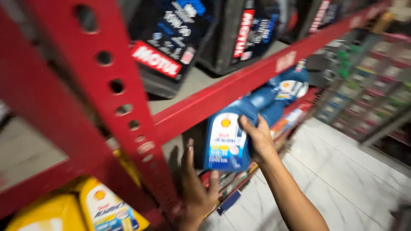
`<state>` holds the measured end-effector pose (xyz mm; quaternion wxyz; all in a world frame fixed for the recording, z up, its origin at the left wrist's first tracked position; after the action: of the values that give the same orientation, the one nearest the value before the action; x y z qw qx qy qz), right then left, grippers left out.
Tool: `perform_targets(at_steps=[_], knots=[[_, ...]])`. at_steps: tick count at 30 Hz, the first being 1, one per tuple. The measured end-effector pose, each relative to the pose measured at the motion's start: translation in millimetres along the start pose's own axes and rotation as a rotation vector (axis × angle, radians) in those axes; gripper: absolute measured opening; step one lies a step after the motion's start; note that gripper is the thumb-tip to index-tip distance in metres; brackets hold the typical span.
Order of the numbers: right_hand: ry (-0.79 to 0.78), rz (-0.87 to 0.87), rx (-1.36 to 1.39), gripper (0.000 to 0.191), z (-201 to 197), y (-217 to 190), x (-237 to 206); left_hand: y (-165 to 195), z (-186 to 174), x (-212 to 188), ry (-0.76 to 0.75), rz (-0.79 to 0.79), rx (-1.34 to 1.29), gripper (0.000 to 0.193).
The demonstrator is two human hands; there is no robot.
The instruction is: The person repeatedly picks up blue and white bottles of motor oil from a red metal shelf and places them onto a glass display counter. The person handles the bottles one by one, moving them from the shelf to the counter in a repetitive sequence.
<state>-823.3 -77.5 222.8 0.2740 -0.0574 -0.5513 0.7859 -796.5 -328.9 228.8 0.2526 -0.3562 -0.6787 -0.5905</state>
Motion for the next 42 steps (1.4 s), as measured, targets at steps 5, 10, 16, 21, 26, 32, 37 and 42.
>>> perform_targets(at_steps=[5, 10, 16, 21, 26, 32, 37, 42], knots=[[0.031, 0.016, -0.147, 0.070, -53.5, -14.0, -77.8, -16.0, 59.8, -30.2, -0.245, -0.413, -0.662, 0.080], [0.148, 0.090, -0.465, 0.065, -109.6, -21.5, -158.1, 2.2, 123.8, -61.1, -0.518, -0.595, -0.806, 0.072], [0.283, 0.225, -0.622, 0.062, -155.3, -44.6, -253.9, 35.6, 181.9, -131.3, -0.779, -0.609, -0.958, 0.066], [0.490, 0.293, -0.708, 0.068, -181.9, -61.7, -352.0, 68.8, 227.4, -215.4, -1.041, -0.658, -1.073, 0.064], [0.756, 0.265, -0.649, 0.079, -193.1, -59.7, -504.0, 141.7, 228.6, -308.8, -1.291, -0.727, -1.219, 0.064], [1.109, 0.200, -0.502, 0.083, -166.0, -35.1, -672.6, 240.2, 185.4, -375.7, -1.644, -0.484, -1.245, 0.063], [1.455, 0.113, -0.587, 0.077, -123.4, -30.4, -790.7, 324.1, 147.0, -420.3, -1.872, -0.125, -1.411, 0.065], [1.683, -0.037, -0.652, 0.077, -98.4, -18.0, -861.8, 373.9, 119.4, -464.7, -1.974, 0.029, -1.555, 0.069]])
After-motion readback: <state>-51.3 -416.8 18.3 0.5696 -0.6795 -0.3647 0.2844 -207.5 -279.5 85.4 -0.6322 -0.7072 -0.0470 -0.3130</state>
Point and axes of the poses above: each hand's wrist, its own x-axis towards the middle knuckle, its own z-axis out of the palm, y = z × x, the point moved 9 cm from there along x, towards the middle knuckle, and after that the axes turned 2 degrees about -x, right-handed, at the moved point
